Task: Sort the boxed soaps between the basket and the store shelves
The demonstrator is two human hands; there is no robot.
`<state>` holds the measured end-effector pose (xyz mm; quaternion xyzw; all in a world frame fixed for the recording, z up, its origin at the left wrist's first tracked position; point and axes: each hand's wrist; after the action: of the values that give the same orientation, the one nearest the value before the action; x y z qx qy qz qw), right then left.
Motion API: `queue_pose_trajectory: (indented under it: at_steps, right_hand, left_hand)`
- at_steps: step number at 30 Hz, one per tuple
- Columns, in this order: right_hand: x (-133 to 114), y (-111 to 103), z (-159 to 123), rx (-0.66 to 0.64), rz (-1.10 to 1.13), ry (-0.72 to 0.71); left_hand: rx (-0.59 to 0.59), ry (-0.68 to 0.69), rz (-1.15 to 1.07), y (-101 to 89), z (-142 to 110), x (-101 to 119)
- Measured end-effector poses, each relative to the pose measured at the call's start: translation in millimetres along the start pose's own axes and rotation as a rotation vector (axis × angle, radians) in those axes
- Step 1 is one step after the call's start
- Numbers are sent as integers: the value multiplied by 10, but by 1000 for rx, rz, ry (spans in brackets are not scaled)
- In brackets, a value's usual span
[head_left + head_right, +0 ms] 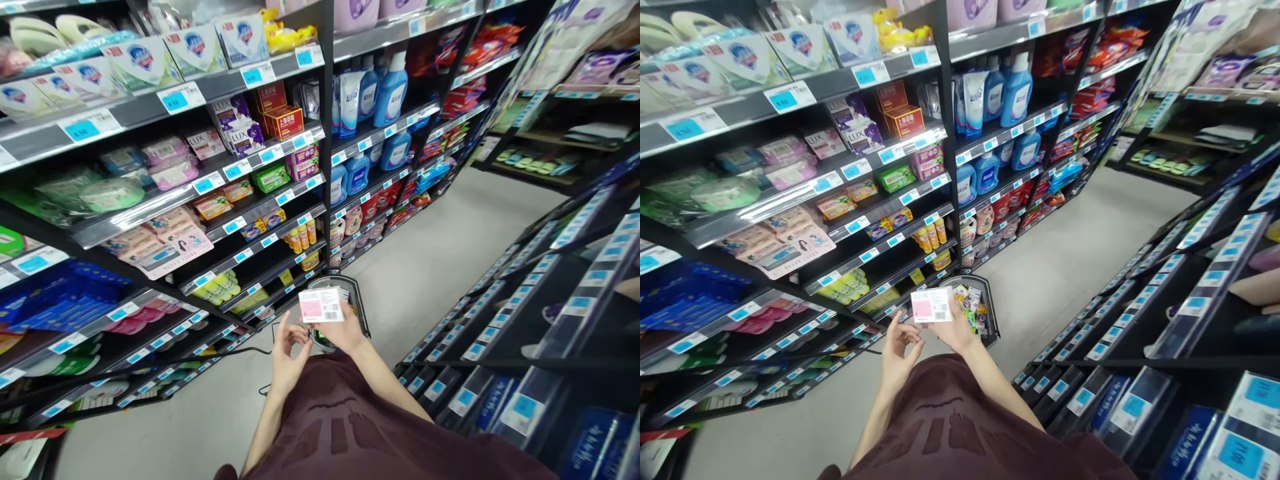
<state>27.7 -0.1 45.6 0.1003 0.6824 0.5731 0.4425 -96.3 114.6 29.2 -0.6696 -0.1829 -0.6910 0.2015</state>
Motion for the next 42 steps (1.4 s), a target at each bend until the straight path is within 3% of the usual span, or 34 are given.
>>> queue_pose_trajectory:
  at_steps: [4,9,14,23,27,30,33,38,42]
  right_hand:
    - [-124,-7,6,66,163,-25]
    - [-146,-55,20,128,-18,-116]
    - [-128,-10,8,120,-118,-96]
    - [-127,-26,15,81,-91,-65]
    - [-113,6,34,16,-176,-6]
    - [-42,38,56,-83,-339,63]
    - [58,34,68,-115,-615,114]
    - [222,-61,32,-224,-1244,230]
    - [314,-110,-20,-277,-1385,249]
  left_hand:
    - [-89,-36,29,17,-63,-29]
    - [-214,-88,73,61,-155,-10]
    - [-275,-97,115,57,-144,25]
    - [-264,-107,113,39,-145,-44]
    - [-88,-7,79,49,-102,-70]
    - [91,17,122,7,-36,-110]
    - [173,-14,213,-76,15,-194]
    - [172,-113,344,-217,-16,-379]
    - [161,-140,386,-253,-102,-460]
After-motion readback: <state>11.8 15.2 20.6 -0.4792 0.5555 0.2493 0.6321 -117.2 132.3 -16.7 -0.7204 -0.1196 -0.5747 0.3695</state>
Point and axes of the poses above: each hand's wrist, its own z-axis towards the middle knuckle, its own y-axis out of the palm, x = y × z, and after that the axes turned 13 degrees about -y, right-handed
